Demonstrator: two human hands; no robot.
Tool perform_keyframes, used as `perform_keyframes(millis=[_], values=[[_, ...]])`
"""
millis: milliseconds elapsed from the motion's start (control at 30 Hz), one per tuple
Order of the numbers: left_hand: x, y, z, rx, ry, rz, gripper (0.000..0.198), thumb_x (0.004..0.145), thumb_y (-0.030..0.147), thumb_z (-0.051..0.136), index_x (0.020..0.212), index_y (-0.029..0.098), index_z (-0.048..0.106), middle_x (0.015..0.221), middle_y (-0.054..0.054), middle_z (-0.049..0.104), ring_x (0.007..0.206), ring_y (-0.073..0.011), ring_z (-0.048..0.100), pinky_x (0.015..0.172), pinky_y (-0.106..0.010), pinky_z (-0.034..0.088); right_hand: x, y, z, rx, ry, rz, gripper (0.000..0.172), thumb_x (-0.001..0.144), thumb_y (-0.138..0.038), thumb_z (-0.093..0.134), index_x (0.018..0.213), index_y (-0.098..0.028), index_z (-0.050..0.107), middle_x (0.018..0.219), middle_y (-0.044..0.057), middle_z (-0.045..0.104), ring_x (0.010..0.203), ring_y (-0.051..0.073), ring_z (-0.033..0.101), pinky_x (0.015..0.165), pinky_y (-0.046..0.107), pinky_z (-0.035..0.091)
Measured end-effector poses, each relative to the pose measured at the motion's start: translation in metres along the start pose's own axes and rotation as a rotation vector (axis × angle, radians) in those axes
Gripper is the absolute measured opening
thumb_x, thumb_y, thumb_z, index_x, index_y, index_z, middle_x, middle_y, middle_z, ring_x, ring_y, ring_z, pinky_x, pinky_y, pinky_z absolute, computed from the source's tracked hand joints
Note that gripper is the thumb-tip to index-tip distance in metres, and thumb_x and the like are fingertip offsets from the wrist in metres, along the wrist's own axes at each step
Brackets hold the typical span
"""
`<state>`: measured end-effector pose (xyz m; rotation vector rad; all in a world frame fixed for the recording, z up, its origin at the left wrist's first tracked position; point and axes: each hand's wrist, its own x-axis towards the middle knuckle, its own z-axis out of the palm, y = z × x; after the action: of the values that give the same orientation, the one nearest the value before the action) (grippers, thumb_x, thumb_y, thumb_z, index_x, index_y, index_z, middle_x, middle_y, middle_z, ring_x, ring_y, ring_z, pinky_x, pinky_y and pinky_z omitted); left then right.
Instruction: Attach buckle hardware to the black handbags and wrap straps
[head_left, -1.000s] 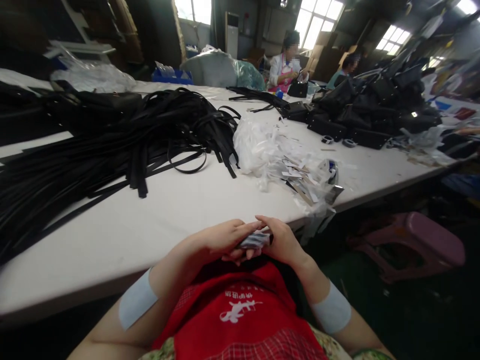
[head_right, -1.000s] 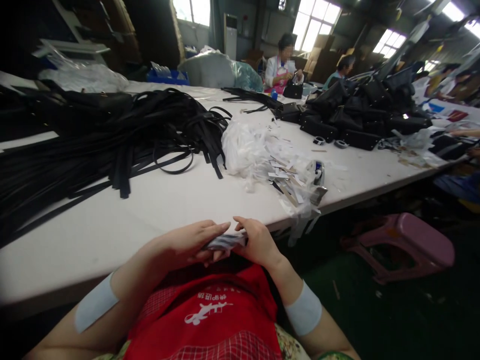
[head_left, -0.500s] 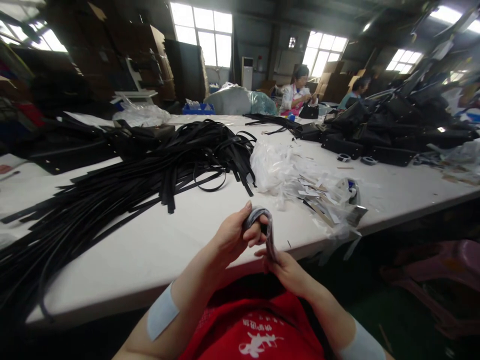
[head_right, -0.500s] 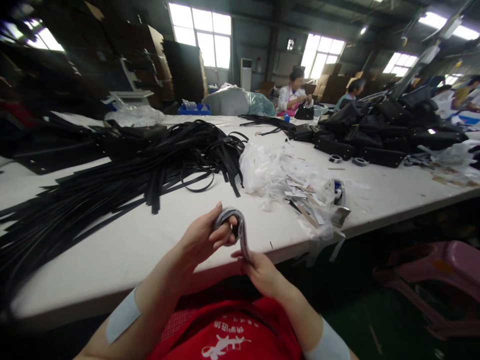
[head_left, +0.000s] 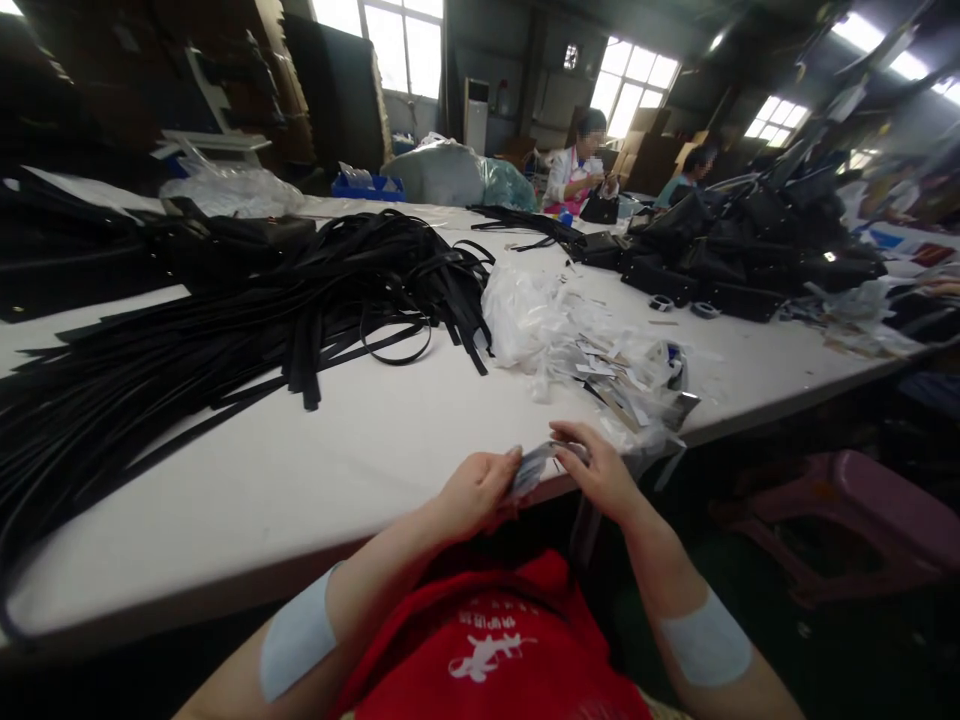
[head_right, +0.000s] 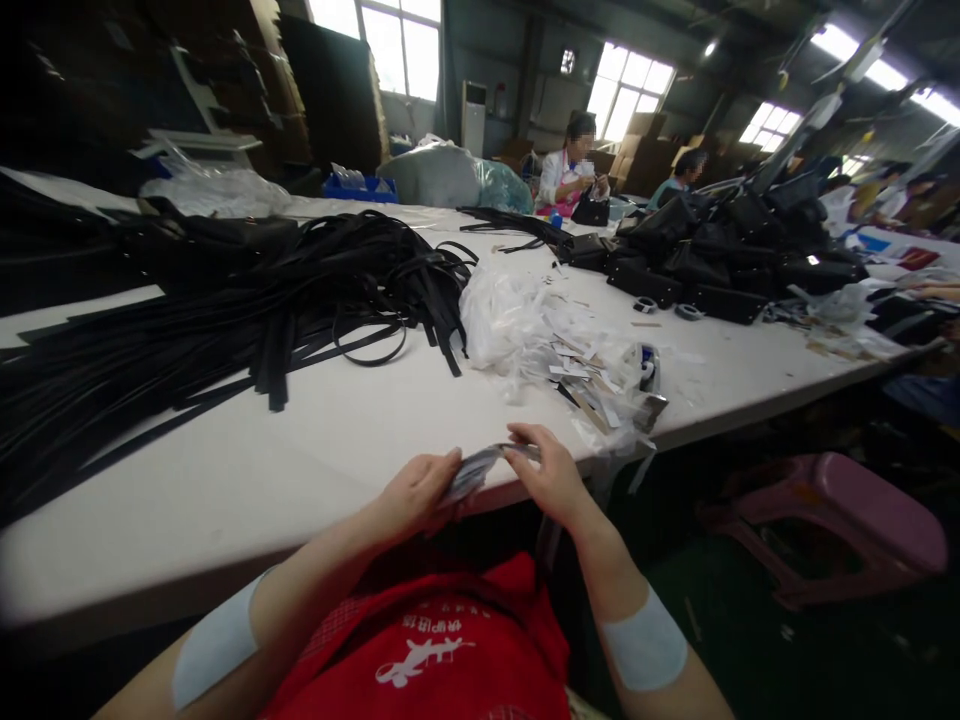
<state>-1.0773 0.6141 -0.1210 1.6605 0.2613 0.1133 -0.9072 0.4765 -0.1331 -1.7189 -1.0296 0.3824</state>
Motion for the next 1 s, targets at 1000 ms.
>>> perform_keyframes(millis=[1000], values=[[0.015, -0.016, -0.026, -0.322, -0.143, -0.3, 0.059, 0.09, 0.064, 0.039, 0.06, 0.016, 0.056, 0.037, 0.005, 0.035, 0.036, -0.0106, 0.032, 0.042, -0.023, 0.028, -0.015, 0.028, 0.035, -0.328, -0.371, 0.008, 0.037, 0.097, -0.048, 0.039, 0.083, -0.019, 0.059, 0.068, 0.002, 0.059, 0.066, 0.016, 0.054, 0.068, 0.03, 0.043]])
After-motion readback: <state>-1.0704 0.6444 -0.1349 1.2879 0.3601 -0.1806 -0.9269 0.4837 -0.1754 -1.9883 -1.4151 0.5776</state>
